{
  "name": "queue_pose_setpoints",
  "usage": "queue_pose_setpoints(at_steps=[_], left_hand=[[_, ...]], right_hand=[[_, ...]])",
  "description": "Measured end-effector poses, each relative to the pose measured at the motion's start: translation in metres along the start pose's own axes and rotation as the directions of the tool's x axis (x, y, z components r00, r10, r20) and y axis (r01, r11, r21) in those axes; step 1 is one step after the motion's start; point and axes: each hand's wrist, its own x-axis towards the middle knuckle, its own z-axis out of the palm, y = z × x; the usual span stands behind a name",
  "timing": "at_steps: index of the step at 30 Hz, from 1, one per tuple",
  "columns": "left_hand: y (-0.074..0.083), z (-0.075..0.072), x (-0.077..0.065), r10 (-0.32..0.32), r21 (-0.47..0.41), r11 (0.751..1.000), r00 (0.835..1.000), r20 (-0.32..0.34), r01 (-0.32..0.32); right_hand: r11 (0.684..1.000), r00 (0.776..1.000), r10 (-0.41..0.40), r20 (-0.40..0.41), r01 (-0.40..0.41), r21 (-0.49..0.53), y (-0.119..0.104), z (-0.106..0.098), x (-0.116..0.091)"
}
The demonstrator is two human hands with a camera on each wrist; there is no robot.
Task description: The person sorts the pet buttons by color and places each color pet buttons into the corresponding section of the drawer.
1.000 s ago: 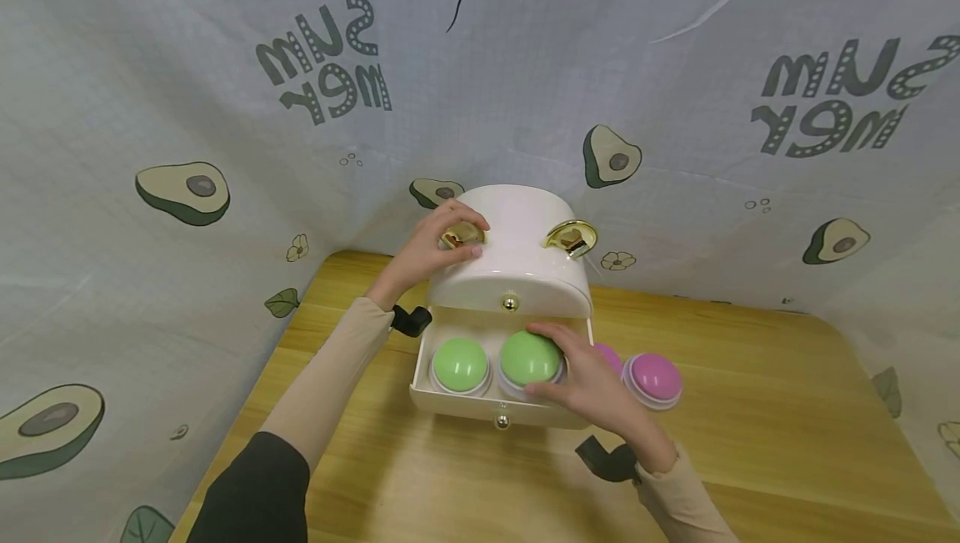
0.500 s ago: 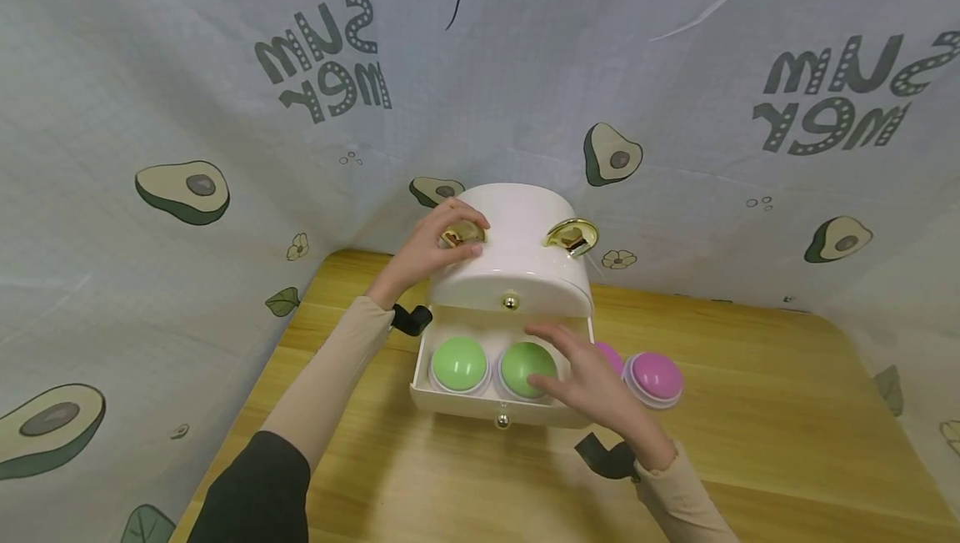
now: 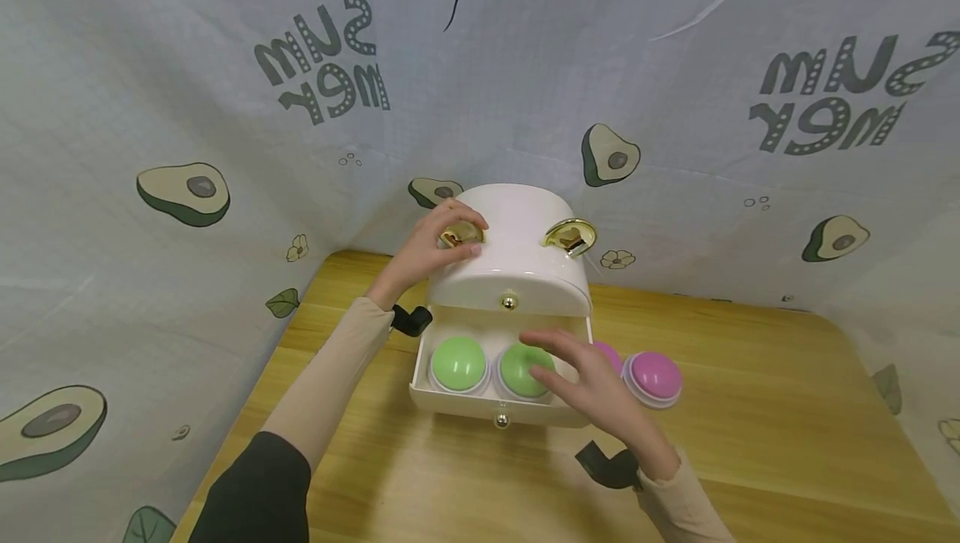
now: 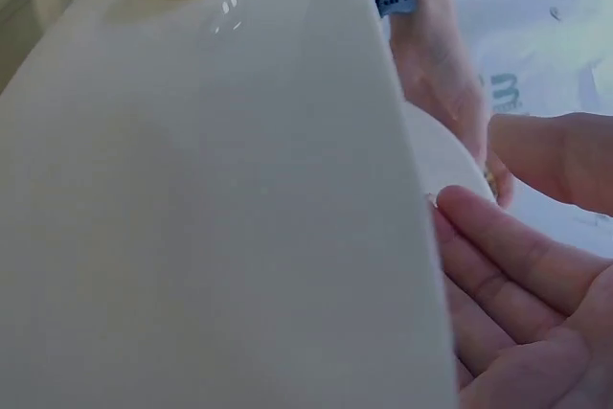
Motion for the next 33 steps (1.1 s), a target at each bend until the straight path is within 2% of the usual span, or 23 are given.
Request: queue_pose_setpoints(at_steps=[7, 17, 27, 33], left_hand=[[0.000, 0.000, -0.001, -0.007, -0.007, 1.000, 1.000, 0.000, 0.007], [-0.001, 0.001, 0.000, 0.000, -0.014, 1.000, 1.000, -0.007, 0.000], [-0.001, 0.001, 0.000, 0.000, -0.017, 1.000, 1.000, -0.005, 0.000], [-0.001, 0.001, 0.000, -0.004, -0.025, 1.000, 1.000, -0.005, 0.003]], right_hand=[[0.995, 1.000, -0.010, -0.014, 0.011, 0.097, -0.008, -0.001, -0.008], [0.968, 0.992, -0.124, -0.034, 0.128, 0.217, -0.022, 0.000, -0.021], [0.956, 0.982, -0.184, 0.038, 0.170, 0.239, -0.025, 0.008, -0.039], [0.935, 0.961, -0.248, 0.120, 0.205, 0.290, -0.020, 0.018, -0.047]])
